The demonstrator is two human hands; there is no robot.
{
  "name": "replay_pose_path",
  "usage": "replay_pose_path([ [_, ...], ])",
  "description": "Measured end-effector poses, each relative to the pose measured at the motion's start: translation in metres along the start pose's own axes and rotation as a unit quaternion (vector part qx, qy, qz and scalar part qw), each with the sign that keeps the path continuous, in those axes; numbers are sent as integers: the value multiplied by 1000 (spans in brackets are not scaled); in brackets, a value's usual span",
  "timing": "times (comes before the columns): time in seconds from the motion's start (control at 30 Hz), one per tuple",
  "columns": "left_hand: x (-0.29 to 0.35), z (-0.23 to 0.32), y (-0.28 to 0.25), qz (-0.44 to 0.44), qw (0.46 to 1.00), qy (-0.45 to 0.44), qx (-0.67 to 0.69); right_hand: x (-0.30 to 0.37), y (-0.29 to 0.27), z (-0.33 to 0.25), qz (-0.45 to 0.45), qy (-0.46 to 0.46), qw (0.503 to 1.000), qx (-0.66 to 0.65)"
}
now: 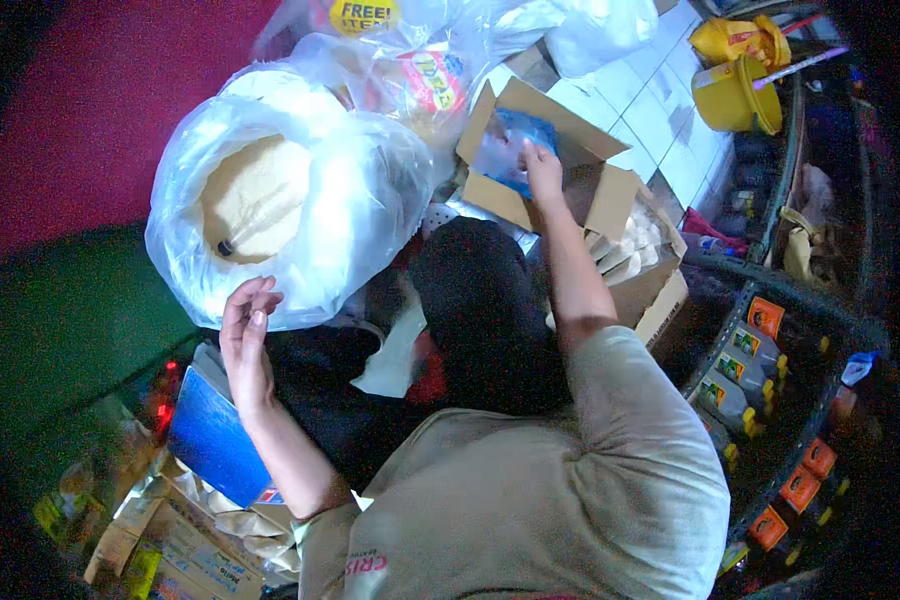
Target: The recorder is scooping a white powder (likely flour or similar ingredient) from a large sack into small plastic bags, weighing them on an electronic scale, and sealing/boxing them.
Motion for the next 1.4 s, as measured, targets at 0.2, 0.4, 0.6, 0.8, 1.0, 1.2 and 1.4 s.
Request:
replay_pose_path([
  [0.2,2,4,3,-25,1000,17,-2,36,-42,-60,59,-90,993,57],
  [0.4,-1,3,1,-16,996,74,-44,100,-66,-182,-61,-117,973,-187],
  [0.6,-3,6,12,-64,980,184,-45,206,25,-293,-345,-186,920,11],
  [0.8,13,1,22,-97,965,193,-151,247,97,-318,-469,-237,845,97],
  [1.0,13,-5,11,-51,971,171,-157,250,108,-314,-484,-219,843,84],
  [1.2,5,-10,-9,12,993,103,-54,230,97,-310,-450,-211,868,1],
  [1.4,-3,-6,4,44,977,202,-51,216,85,-307,-455,-210,865,-27],
])
Point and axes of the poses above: each hand's wrist, its own x-axis away from the middle knuckle, its own y-axis out of the palm, z = x × y, the point moved 5 cm from there along -x, towards the middle knuckle, and after that the axes turned 12 degrees about -z, right-handed, at the moved point
